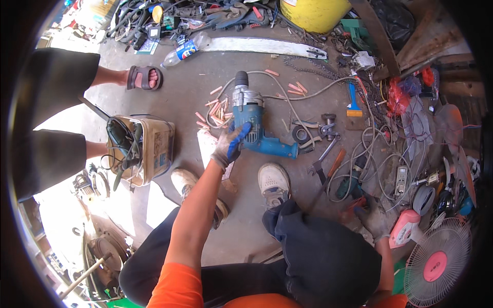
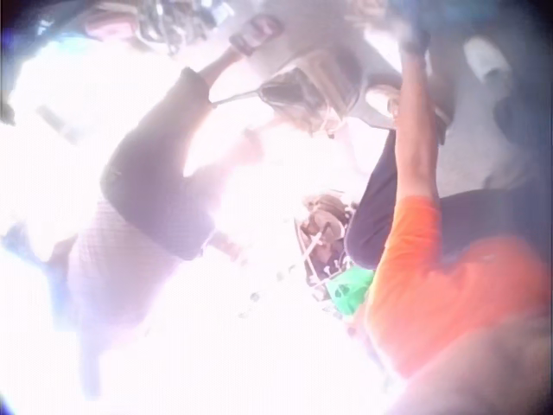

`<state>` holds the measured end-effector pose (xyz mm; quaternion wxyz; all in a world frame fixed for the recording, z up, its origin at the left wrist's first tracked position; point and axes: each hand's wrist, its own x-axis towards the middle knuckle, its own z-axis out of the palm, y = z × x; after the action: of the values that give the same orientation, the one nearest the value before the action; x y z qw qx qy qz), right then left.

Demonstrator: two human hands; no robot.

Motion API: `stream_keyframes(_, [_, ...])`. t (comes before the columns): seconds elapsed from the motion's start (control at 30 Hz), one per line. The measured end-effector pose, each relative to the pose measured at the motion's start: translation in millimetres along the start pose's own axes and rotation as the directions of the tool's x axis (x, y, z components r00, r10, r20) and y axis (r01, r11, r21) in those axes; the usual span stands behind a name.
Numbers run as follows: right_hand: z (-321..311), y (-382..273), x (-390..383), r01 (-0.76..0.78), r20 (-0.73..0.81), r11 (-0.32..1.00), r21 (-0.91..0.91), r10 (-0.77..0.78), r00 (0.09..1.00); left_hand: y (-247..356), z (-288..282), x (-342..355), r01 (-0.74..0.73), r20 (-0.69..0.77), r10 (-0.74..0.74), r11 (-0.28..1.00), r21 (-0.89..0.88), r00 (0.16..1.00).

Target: The person sits on the floor and repairs a blue power drill. They use pliers to manipulate internal wires and components, then reassemble the casing. The person tests the drill by pulling the trigger and uses a hammer to tap the casing.

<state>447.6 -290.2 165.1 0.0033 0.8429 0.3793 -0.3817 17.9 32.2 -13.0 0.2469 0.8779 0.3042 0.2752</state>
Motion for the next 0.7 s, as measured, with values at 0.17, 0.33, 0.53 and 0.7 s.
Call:
stream_keyframes(0.17, [57.0,-125.4,79.3,0.393,-0.073,0.901,0.181,-0.386,0.919,-4.9,28.9,11.2,0.566,0.311,-0.523,0.446,-0.694,0.793])
stream_keyframes(0.33, [111.2,-213.4,150.6,0.677,0.06,0.691,-0.252,-0.687,0.724,-12.6,32.6,0.6,0.672,0.527,-0.596,0.027,-0.74,0.605])
stream_keyframes(0.53, [158.0,-236.2,170.3,0.689,0.198,0.692,-0.216,-0.66,0.725,-10.1,13.0,-4.6,0.682,0.499,-0.611,0.092,-0.726,0.614])
stream_keyframes(0.7, [156.9,-247.0,169.4,0.704,0.277,0.7,-0.118,-0.658,0.7,5.4,8.6,-30.6,0.572,0.439,-0.692,-0.046,-0.819,0.573])
